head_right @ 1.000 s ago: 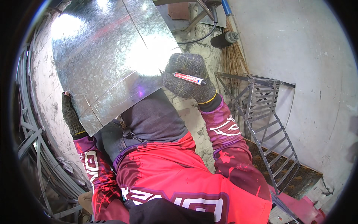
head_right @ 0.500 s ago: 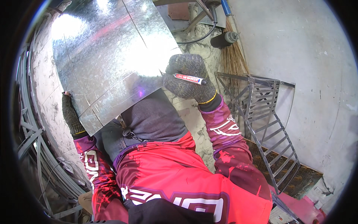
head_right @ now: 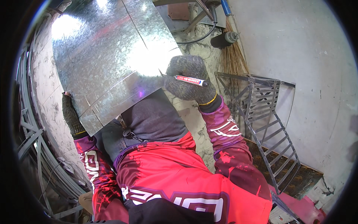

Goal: Drawing marking lines on a metal sheet using a marker and a small piece of metal as a straight edge.

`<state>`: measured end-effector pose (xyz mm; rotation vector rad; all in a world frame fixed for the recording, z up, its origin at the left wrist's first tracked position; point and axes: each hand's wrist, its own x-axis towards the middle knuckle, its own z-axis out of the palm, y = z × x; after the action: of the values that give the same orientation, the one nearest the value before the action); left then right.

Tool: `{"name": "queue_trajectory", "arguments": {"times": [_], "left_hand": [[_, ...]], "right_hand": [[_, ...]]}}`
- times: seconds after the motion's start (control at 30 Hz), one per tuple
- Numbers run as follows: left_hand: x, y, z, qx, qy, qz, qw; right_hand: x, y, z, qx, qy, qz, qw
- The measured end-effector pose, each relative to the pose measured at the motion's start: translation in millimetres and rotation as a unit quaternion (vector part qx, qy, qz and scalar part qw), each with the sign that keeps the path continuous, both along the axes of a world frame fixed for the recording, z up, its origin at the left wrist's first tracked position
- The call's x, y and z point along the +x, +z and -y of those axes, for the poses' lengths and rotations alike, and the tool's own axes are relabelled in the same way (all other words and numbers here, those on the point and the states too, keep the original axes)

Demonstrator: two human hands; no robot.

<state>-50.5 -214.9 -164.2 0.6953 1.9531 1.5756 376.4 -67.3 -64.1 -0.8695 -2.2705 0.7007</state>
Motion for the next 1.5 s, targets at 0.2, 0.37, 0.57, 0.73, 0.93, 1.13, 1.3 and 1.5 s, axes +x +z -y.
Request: {"name": "queue_trajectory", "arguments": {"times": [0.2,0.37,0.57,0.73,0.93,1.13,1.3,1.5], "left_hand": [[4,2,-3,-0.011,0.005,0.016,1.000],[10,8,-4,0.013,0.004,0.019,1.000],[15,13,-8,0.011,0.026,0.068,0.997],[3,5,-5,0.012,0.018,0.074,0.997],[20,18,-12,0.024,0.033,0.081,0.996],[17,18,-11,0.006,0.028,0.079,0.996],[7,5,-7,0.020,0.016,0.043,0.999],[11,14,-14,0.010,0.012,0.165,0.986]], "right_hand": [[6,-9,2,-0.056,0.023,-0.062,0.996],[5,-3,1,0.038,0.013,-0.023,0.999],[4,-5,0,0.021,0.017,-0.018,0.999],[3,-5,1,0.024,0.014,-0.028,0.999],[8,-15,4,0.009,0.003,-0.040,0.999],[12,-8,10,-0.085,-0.007,-0.092,0.992],[16,0,12,-0.141,0.013,-0.107,0.984],[10,-2,11,-0.088,-0.008,-0.096,0.991]]}}
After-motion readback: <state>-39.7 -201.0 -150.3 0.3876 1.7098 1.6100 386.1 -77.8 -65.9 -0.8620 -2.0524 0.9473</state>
